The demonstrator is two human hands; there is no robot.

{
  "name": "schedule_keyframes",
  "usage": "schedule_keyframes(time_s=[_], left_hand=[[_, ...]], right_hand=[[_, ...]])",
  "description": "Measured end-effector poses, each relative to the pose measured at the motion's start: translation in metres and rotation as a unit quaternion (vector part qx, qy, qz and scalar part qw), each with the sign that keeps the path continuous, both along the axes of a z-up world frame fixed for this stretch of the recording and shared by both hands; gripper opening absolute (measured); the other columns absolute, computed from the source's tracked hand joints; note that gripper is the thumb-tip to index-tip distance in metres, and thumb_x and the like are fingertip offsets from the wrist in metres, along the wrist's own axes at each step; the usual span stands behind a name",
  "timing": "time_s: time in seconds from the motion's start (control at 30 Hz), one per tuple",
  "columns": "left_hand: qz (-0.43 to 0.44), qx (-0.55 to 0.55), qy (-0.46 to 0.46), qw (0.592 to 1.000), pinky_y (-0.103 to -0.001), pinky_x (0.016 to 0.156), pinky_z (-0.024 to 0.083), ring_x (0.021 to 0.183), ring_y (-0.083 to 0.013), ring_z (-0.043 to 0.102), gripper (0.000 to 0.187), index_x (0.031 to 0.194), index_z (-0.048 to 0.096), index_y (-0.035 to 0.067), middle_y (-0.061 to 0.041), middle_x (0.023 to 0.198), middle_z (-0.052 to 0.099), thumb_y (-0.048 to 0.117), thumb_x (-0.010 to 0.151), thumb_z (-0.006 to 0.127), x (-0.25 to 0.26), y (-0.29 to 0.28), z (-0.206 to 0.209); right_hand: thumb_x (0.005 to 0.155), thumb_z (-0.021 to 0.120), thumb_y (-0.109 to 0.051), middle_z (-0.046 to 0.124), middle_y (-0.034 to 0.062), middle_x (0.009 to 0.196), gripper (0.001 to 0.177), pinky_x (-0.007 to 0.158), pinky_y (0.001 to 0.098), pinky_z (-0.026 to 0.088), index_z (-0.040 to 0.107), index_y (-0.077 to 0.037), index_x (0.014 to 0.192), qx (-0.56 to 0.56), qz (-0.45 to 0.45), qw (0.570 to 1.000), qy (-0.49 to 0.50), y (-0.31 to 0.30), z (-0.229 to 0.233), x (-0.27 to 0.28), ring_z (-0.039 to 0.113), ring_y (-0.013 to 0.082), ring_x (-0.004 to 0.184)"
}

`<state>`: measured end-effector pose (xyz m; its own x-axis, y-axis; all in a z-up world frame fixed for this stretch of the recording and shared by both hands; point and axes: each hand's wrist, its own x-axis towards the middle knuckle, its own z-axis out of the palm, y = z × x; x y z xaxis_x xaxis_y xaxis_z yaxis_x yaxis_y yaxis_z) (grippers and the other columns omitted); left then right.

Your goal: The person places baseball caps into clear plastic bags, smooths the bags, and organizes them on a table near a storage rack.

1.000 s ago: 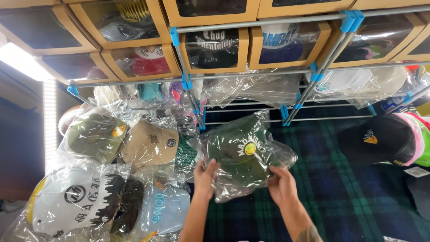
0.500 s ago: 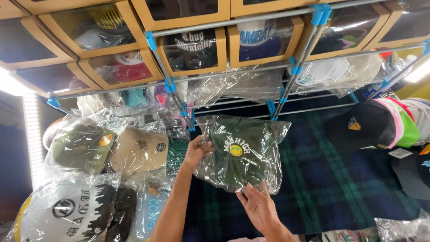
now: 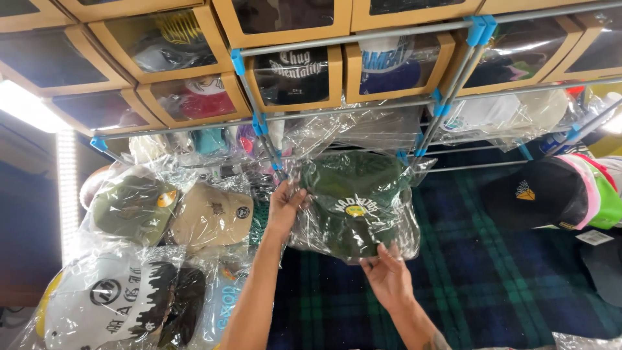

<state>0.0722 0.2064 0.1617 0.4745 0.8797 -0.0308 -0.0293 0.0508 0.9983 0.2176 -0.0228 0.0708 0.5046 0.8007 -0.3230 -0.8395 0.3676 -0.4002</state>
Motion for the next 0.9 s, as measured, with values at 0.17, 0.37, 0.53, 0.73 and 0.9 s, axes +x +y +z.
schedule_keyframes(time_s=[0.17, 0.37, 0.53, 0.73, 0.9], left_hand=[[0.096, -0.107, -0.064, 0.988, -0.037, 0.085, 0.061, 0.095, -0.0217, 0.064, 0.035, 0.126, 0.063, 0.002, -0.009, 0.109, 0.067, 0.000, 0.091, 0.069, -0.019, -0.065, -0.041], [0.183, -0.175, -0.201, 0.946, -0.034, 0.070, 0.064, 0.078, -0.0160, 0.069, 0.043, 0.118, 0.066, 0.006, -0.006, 0.101, 0.069, -0.018, 0.083, 0.073, -0.048, -0.135, -0.094], [0.211, -0.121, -0.137, 0.960, -0.030, 0.071, 0.059, 0.082, -0.0122, 0.068, 0.030, 0.108, 0.073, 0.006, -0.005, 0.096, 0.076, -0.011, 0.083, 0.079, -0.064, -0.142, -0.115], [0.284, -0.100, -0.067, 0.951, -0.034, 0.082, 0.060, 0.089, -0.0147, 0.067, 0.033, 0.115, 0.073, 0.005, -0.008, 0.099, 0.076, -0.007, 0.084, 0.077, -0.123, -0.140, -0.083], [0.441, 0.015, 0.117, 0.890, -0.038, 0.086, 0.051, 0.096, -0.0180, 0.066, 0.057, 0.125, 0.071, 0.015, -0.009, 0.108, 0.074, 0.035, 0.076, 0.094, -0.236, -0.077, -0.085]], right_hand=[[0.095, 0.068, -0.023, 0.071, 0.0032, 0.109, 0.019, 0.054, 0.0332, 0.055, 0.065, -0.024, 0.113, -0.065, -0.027, 0.996, -0.056, 0.018, 0.040, 0.038, 0.067, 0.0217, 0.069], [0.093, 0.078, -0.017, 0.073, 0.0144, 0.100, 0.019, 0.062, 0.0439, 0.058, 0.073, -0.014, 0.111, -0.169, -0.009, 0.980, -0.107, 0.043, 0.008, 0.063, 0.074, 0.0289, 0.076], [0.095, 0.077, -0.022, 0.069, 0.0182, 0.102, 0.028, 0.069, 0.0494, 0.060, 0.072, -0.007, 0.118, -0.196, 0.029, 0.969, -0.145, 0.048, 0.009, 0.029, 0.073, 0.0308, 0.083], [0.085, 0.085, -0.014, 0.059, 0.0216, 0.102, 0.049, 0.076, 0.0534, 0.051, 0.067, 0.008, 0.124, -0.270, 0.114, 0.943, -0.155, 0.062, 0.051, -0.045, 0.057, 0.0191, 0.091], [0.083, 0.088, -0.011, 0.048, 0.0027, 0.066, 0.021, 0.055, 0.0301, 0.050, 0.071, -0.001, 0.091, -0.146, 0.182, 0.957, -0.175, 0.137, 0.106, -0.117, 0.048, 0.0107, 0.054]])
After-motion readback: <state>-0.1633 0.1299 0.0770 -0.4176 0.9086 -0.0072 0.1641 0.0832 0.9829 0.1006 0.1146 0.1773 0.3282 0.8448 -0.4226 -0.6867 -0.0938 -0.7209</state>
